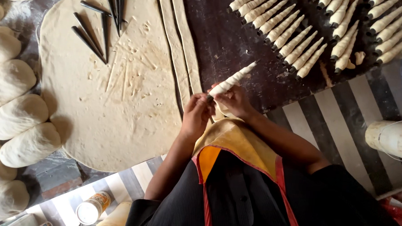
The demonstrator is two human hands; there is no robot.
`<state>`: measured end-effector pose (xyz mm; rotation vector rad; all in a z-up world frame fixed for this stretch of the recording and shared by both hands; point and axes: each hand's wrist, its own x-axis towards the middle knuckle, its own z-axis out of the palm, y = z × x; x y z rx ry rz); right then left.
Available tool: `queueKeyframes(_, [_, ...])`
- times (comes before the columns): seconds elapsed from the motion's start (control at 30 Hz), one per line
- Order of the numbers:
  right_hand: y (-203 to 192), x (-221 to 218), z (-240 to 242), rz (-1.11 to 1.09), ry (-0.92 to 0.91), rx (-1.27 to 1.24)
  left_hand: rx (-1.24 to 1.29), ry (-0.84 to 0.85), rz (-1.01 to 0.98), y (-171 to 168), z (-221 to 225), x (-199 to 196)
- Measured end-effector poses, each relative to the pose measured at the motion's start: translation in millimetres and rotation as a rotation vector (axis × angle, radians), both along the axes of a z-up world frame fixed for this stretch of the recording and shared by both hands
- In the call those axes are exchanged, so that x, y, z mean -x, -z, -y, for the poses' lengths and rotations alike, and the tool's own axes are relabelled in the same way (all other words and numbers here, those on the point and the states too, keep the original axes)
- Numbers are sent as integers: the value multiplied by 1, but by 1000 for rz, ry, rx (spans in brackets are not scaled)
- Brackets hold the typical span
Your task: The person wraps strips of dough spirally around black conical baking molds by hand and places the finished dough-covered molds in rows on the floured table alongside previously completed ones. They repeatedly take a dough strip, press it onto a mold, rotate and wrap it, then set it with the growing batch.
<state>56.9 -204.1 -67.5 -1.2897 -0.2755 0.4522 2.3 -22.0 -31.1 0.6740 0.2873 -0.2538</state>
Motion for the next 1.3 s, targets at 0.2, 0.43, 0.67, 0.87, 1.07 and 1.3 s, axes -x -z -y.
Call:
queueKeyframes(0.2, [-3, -2, -5, -43, -55, -93, -106, -86, 15, 7, 5, 4])
queueKeyframes(0.43, [-11, -2, -8, 12, -79, -64, -177, -149, 154, 28, 2, 7])
queueKeyframes(0.67, [-14, 0, -7, 91, -50, 28, -82, -120, 14, 24, 5, 9])
queueKeyframes(0.87, [-22, 2, -10, 10, -61, 8, 31, -107, -75, 9, 2, 6])
queueKeyframes(1.07, [-12, -4, -12, -31, -115, -102, -311, -238, 164, 25, 9, 14])
queueKeyframes(1.3, [-8, -8, -2, -73, -163, -89, 48, -152, -11, 20, 6, 19])
